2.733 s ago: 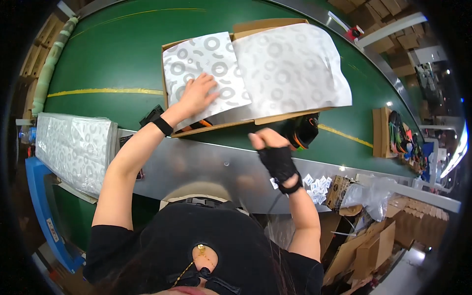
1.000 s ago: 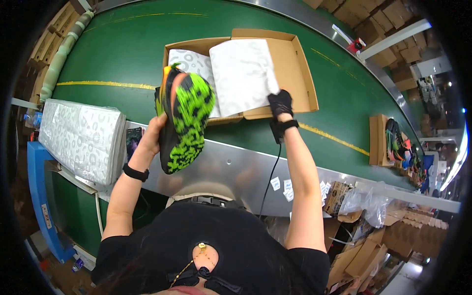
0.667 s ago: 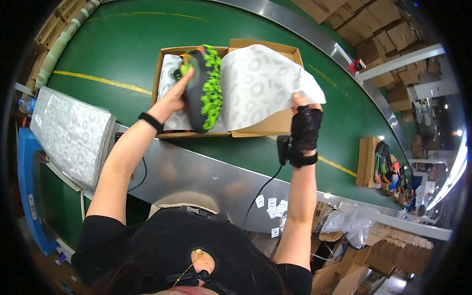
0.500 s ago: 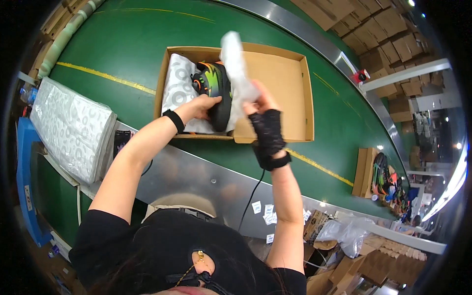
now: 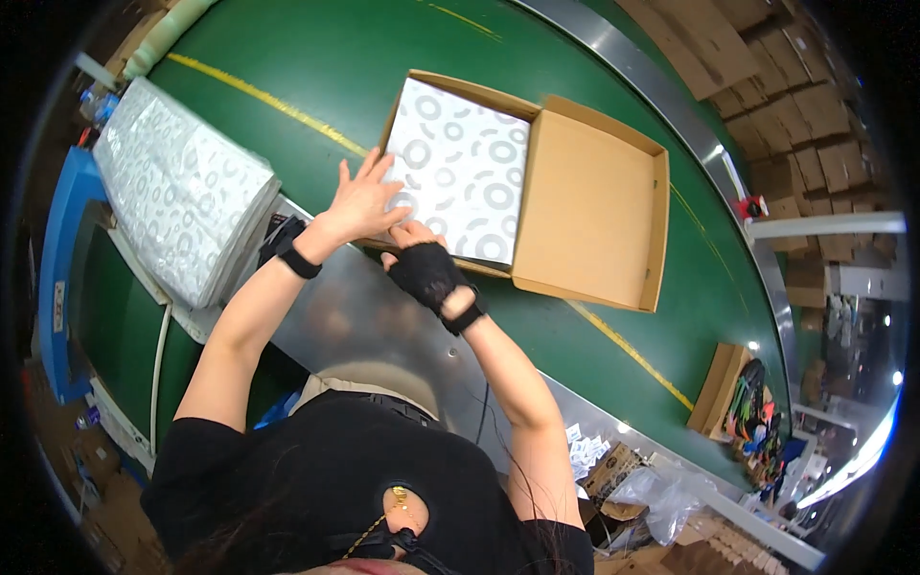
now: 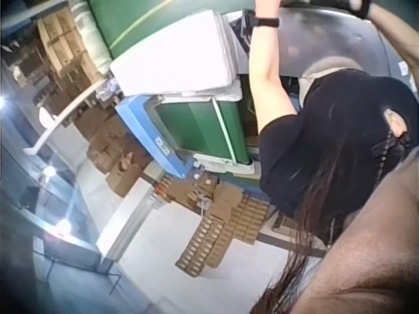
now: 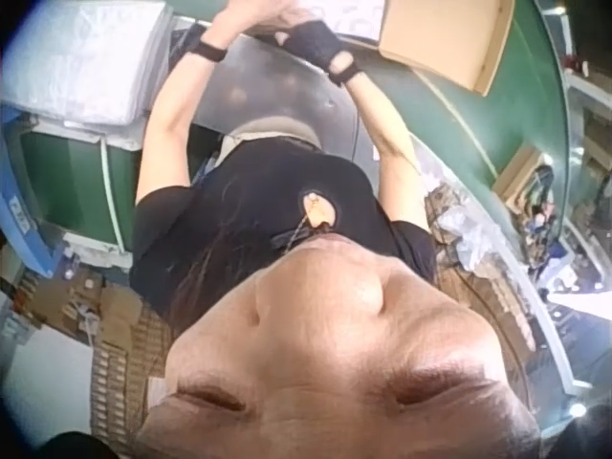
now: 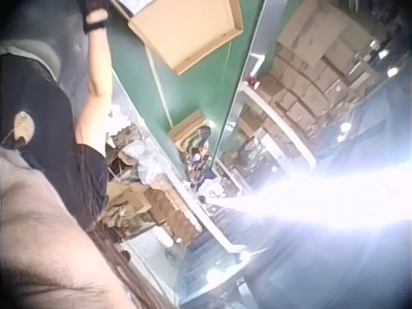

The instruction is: The person is packing shoes into shoe boxes at a manufacturing facility.

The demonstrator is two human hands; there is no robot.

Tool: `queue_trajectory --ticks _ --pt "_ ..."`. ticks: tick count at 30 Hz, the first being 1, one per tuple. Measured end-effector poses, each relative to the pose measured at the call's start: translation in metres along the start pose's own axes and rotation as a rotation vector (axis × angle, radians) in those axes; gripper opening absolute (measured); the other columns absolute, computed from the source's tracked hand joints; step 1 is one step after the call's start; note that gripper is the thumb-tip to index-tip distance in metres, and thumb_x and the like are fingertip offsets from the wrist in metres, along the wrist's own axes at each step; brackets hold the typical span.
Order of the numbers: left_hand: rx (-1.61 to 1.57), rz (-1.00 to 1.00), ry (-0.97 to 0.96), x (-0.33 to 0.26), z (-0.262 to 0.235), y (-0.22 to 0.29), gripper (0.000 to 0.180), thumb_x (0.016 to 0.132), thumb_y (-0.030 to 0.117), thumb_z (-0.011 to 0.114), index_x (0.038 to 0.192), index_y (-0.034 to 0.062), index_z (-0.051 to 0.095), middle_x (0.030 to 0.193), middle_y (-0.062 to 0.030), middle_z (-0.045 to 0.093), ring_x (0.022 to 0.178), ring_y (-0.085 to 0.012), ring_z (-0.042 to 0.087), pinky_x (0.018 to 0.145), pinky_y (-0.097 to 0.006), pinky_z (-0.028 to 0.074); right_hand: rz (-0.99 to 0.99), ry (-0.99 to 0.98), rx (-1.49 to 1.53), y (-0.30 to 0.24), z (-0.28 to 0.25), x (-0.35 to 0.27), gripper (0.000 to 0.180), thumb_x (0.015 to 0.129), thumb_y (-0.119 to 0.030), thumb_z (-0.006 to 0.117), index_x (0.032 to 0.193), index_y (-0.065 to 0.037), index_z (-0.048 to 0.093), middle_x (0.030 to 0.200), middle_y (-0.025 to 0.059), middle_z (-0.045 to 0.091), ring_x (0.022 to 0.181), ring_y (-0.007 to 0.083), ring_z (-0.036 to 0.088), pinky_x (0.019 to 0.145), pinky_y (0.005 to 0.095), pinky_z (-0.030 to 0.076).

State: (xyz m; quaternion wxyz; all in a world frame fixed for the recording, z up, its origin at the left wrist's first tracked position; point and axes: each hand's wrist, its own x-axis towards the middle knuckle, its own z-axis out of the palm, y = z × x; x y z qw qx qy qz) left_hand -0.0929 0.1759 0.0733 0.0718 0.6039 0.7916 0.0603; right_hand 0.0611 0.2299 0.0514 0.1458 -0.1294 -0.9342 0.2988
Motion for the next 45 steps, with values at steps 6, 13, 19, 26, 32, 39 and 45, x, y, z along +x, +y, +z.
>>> queue_trajectory --ticks 6,13,19,26,32,39,45 --pt "-0.634 -0.223 0.651 -0.027 0.032 -0.019 0.058 0.08 0.034 0.057 0.121 -0.0049 0.042 0.126 -0.0308 0.033 0.114 -0.0455 0.036 0.093 -0.047 0.033 0.602 -0.092 0.739 -0.015 -0.054 -0.092 0.036 0.079 -0.014 0.06 0.113 -0.004 0.051 0.095 0.008 0.061 0.081 0.0208 0.059 0.07 0.0303 0.046" --pt "-0.533 -0.404 0.247 -0.027 0.043 -0.016 0.012 0.073 0.005 0.048 0.074 -0.0052 0.055 0.071 -0.028 0.058 0.073 -0.0437 0.058 0.068 -0.046 0.047 0.878 0.741 1.517 0.071 -0.083 -0.114 0.042 0.08 -0.031 0.061 0.11 -0.006 0.05 0.109 0.0105 0.056 0.095 0.0216 0.055 0.071 0.0344 0.046" --pt "-0.579 -0.38 0.16 -0.052 -0.001 0.026 0.018 0.075 0.01 0.047 0.071 -0.0061 0.054 0.071 -0.0292 0.057 0.073 -0.0442 0.057 0.067 -0.047 0.046 0.698 0.835 0.358 0.024 -0.092 -0.096 0.037 0.072 0.0 0.052 0.109 0.001 0.047 0.099 0.0107 0.053 0.088 0.0207 0.052 0.08 0.0293 0.042" --pt "-0.951 -0.114 -0.013 -0.124 0.034 0.038 0.034 0.087 0.027 0.042 0.102 -0.0002 0.056 0.09 -0.0208 0.061 0.079 -0.037 0.059 0.071 -0.041 0.047 0.239 0.27 -0.61 -0.024 -0.051 -0.185 0.053 0.067 0.009 0.045 0.119 -0.001 0.047 0.126 0.0214 0.042 0.115 0.0337 0.043 0.087 0.0422 0.033" --pt "-0.991 -0.167 -0.228 -0.108 0.027 0.008 0.053 0.09 0.041 0.041 0.119 -0.002 0.047 0.109 -0.0161 0.057 0.092 -0.0197 0.058 0.083 -0.03 0.044 0.211 0.366 -0.643 -0.044 -0.042 -0.264 0.048 0.069 0.009 0.049 0.114 -0.004 0.05 0.125 0.0201 0.043 0.115 0.0326 0.043 0.088 0.0436 0.033" --pt "-1.127 -0.25 0.246 -0.002 0.033 0.049 0.075 0.075 0.051 0.059 0.122 -0.0049 0.041 0.112 -0.0195 0.054 0.102 -0.0243 0.054 0.087 -0.033 0.042 0.142 0.471 -0.748 -0.035 -0.033 -0.286 0.042 0.071 0.003 0.053 0.111 -0.009 0.049 0.121 0.0162 0.047 0.109 0.0305 0.048 0.088 0.0429 0.031" --pt "-1.145 -0.241 0.15 0.01 0.056 0.043 0.085 0.065 0.053 0.065 0.121 -0.0062 0.04 0.109 -0.0217 0.054 0.101 -0.0262 0.054 0.086 -0.033 0.042 0.144 0.636 -0.836 -0.022 -0.028 -0.278 0.031 0.078 -0.007 0.055 0.107 -0.014 0.049 0.113 0.0122 0.054 0.103 0.026 0.051 0.09 0.0411 0.031"
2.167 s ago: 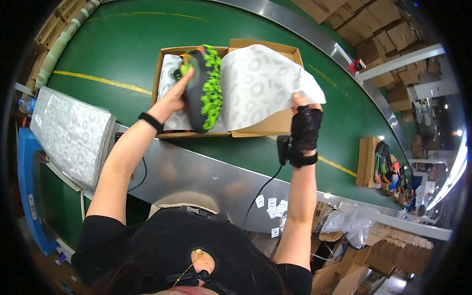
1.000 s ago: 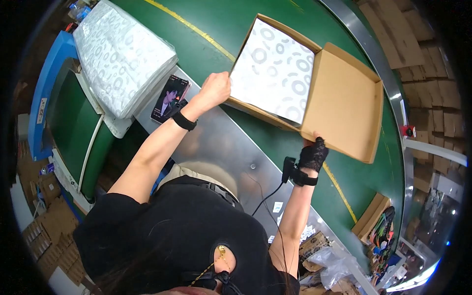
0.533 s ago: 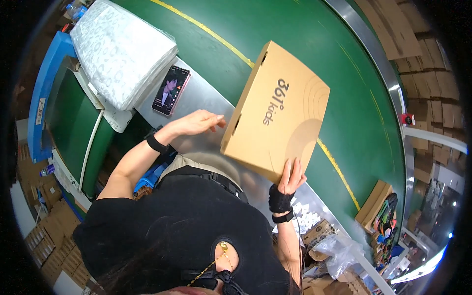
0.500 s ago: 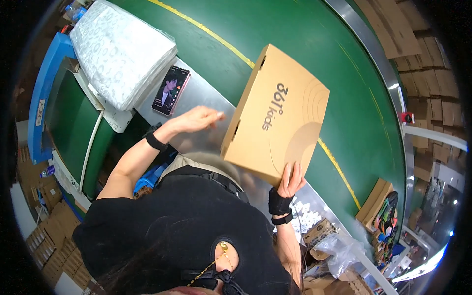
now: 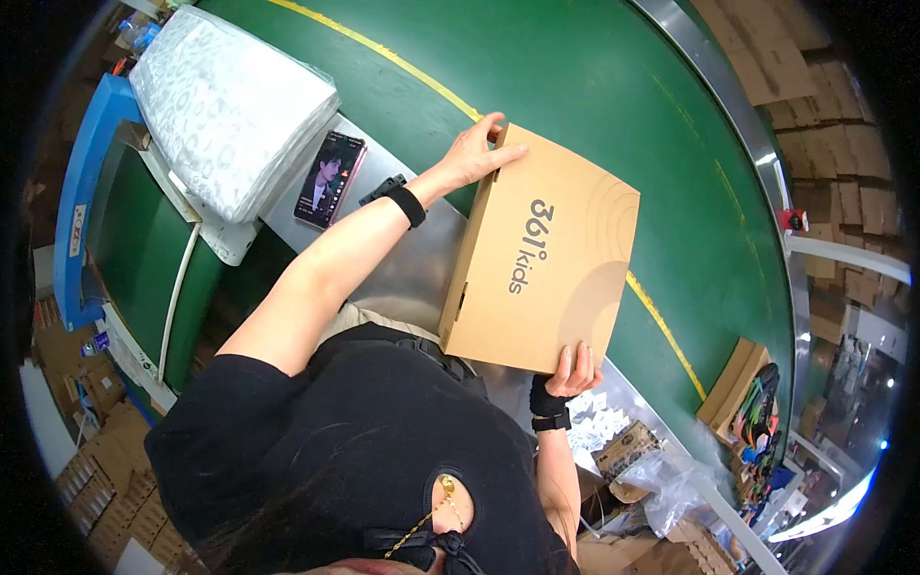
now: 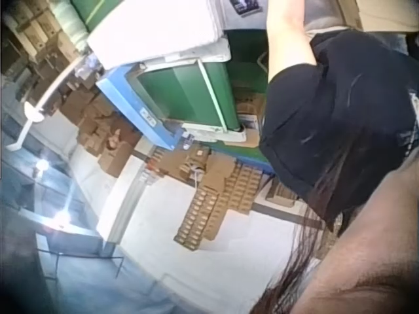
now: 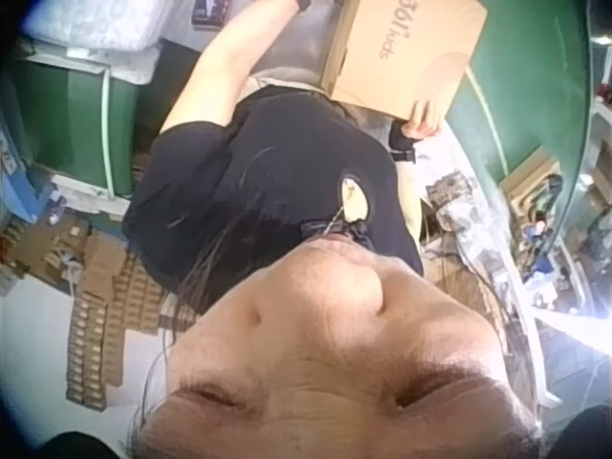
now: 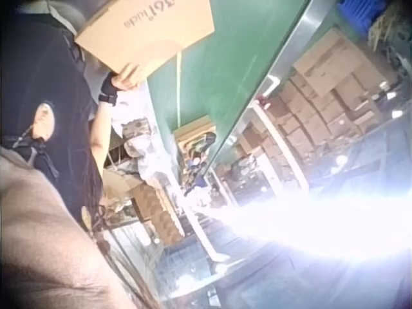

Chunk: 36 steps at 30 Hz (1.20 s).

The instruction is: The person is packing shoes into shoe boxes at a manufacturing facility.

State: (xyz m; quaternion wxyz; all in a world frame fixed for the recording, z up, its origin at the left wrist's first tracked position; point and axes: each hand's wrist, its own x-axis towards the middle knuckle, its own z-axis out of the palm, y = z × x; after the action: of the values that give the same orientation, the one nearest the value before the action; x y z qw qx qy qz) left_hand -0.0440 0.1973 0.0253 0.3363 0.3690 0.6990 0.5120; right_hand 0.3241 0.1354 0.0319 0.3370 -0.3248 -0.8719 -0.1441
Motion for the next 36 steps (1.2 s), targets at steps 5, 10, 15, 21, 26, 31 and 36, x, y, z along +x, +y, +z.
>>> queue_trajectory --ticks 5,10,15,21,26,31,36 --pt "0.0 -0.159 0.064 0.004 0.006 0.002 0.1 0.068 0.049 0.066 0.135 -0.0063 0.016 0.122 -0.023 0.045 0.109 -0.0288 0.05 0.09 -0.034 0.04 0.024 -0.044 -0.034 0.001 0.008 0.006 0.026 0.081 -0.009 0.051 0.107 -0.015 0.051 0.114 0.0115 0.054 0.103 0.0252 0.051 0.091 0.0407 0.031" --pt "-0.346 -0.23 -0.171 -0.016 0.016 -0.002 0.108 0.065 0.059 0.063 0.135 -0.0055 0.012 0.13 -0.0243 0.037 0.12 -0.0297 0.039 0.098 -0.035 0.033 0.024 -0.084 -0.041 0.002 0.017 0.016 0.036 0.077 -0.005 0.056 0.111 -0.014 0.047 0.117 0.0096 0.05 0.108 0.0237 0.049 0.09 0.0404 0.03" --pt "-0.515 -0.201 -0.327 -0.065 0.018 -0.03 0.114 0.063 0.062 0.063 0.136 -0.0038 0.007 0.135 -0.0234 0.029 0.125 -0.0267 0.032 0.101 -0.036 0.028 0.029 -0.089 -0.02 0.003 0.016 0.018 0.038 0.076 -0.004 0.058 0.111 -0.014 0.048 0.116 0.0094 0.05 0.107 0.0235 0.049 0.088 0.0397 0.031" --pt "-0.469 -0.378 -0.386 -0.058 0.012 -0.014 0.109 0.062 0.056 0.065 0.136 -0.0047 0.011 0.132 -0.0244 0.033 0.119 -0.0291 0.039 0.098 -0.037 0.031 0.031 -0.087 -0.012 0.002 0.018 0.027 0.041 0.073 -0.001 0.057 0.111 -0.013 0.049 0.116 0.0093 0.05 0.107 0.0236 0.048 0.087 0.0392 0.031" --pt "-0.538 -0.327 -0.145 -0.064 0.021 -0.008 0.088 0.068 0.058 0.055 0.134 0.0062 0.029 0.113 -0.0173 0.05 0.1 -0.0249 0.052 0.072 -0.038 0.046 0.073 -0.154 -0.018 0.002 0.0 0.056 0.035 0.074 -0.002 0.051 0.109 -0.011 0.055 0.115 0.0093 0.053 0.106 0.0216 0.049 0.089 0.0388 0.032" --pt "-0.521 -0.633 -0.313 -0.078 -0.002 0.039 0.085 0.069 0.067 0.047 0.13 0.0085 0.036 0.119 -0.0128 0.048 0.106 -0.0353 0.046 0.081 -0.05 0.04 -0.004 -0.155 0.131 0.003 -0.06 0.139 0.033 0.07 0.0 0.048 0.1 -0.007 0.061 0.103 0.0095 0.059 0.094 0.0246 0.054 0.084 0.0365 0.039" --pt "-0.916 -0.589 -0.419 -0.092 -0.036 0.027 0.083 0.074 0.071 0.04 0.131 0.0106 0.037 0.13 -0.0115 0.042 0.117 -0.0258 0.041 0.094 -0.043 0.035 0.006 -0.156 0.212 -0.006 -0.055 0.201 0.04 0.061 0.002 0.051 0.096 -0.013 0.061 0.097 0.0049 0.06 0.09 0.0244 0.055 0.085 0.0361 0.037"
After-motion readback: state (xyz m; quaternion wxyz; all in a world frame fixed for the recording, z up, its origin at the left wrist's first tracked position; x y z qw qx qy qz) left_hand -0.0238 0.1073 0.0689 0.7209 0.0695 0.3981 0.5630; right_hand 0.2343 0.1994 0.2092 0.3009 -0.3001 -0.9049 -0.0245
